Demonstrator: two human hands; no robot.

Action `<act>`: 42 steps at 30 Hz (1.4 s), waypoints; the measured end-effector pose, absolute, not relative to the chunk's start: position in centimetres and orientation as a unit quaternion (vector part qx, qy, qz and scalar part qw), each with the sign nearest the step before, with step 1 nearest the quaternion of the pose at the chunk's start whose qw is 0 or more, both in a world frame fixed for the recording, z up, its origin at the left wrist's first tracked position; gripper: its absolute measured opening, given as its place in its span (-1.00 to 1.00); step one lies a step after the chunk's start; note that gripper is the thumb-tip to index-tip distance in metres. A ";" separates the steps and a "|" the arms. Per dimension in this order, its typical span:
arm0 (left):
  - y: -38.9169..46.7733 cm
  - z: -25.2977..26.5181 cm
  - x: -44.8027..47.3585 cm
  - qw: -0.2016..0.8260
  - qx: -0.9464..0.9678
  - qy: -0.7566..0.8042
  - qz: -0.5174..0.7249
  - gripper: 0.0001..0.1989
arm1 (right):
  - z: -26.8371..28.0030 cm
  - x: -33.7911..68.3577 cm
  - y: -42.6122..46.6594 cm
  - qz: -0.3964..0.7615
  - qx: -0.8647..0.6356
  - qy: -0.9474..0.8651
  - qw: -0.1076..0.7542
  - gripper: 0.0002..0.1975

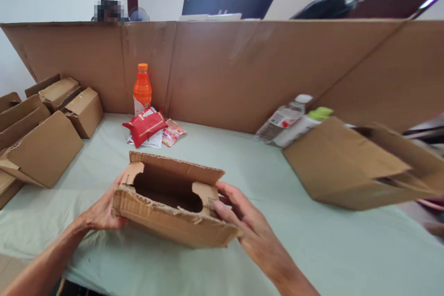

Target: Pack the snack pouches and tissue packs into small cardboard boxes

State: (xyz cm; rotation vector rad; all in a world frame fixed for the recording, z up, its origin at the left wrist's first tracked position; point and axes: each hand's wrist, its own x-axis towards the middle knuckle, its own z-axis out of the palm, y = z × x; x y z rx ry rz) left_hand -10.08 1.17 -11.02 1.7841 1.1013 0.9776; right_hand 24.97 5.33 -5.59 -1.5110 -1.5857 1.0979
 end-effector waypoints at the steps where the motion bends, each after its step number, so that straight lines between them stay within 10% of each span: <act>1: 1.2 -10.7 -10.8 0.395 0.703 0.442 0.393 0.18 | -5.7 24.5 5.4 0.428 -0.571 -0.612 0.340 -0.27; 11: -0.6 -11.7 -13.5 0.364 0.641 0.504 0.450 -0.07 | -5.0 18.7 15.4 0.424 -0.527 -0.647 0.352 -0.45; 19: -1.0 -12.1 -13.3 0.254 0.616 0.595 0.450 -0.17 | -5.8 15.4 20.9 0.539 -0.390 -0.740 0.097 -0.65; 31: -1.6 -13.9 -12.0 0.178 0.580 0.636 0.476 -0.30 | -3.7 2.8 32.1 -0.033 -0.275 -0.959 0.057 -0.50; 34: -1.5 -14.0 -12.4 0.186 0.578 0.640 0.471 -0.31 | -3.3 0.4 33.2 -0.081 -0.237 -0.968 -0.020 -0.35; 42: -1.2 -14.3 -12.5 0.190 0.583 0.627 0.480 -0.29 | -2.0 3.7 30.0 -0.074 -0.331 -0.933 -0.118 -0.73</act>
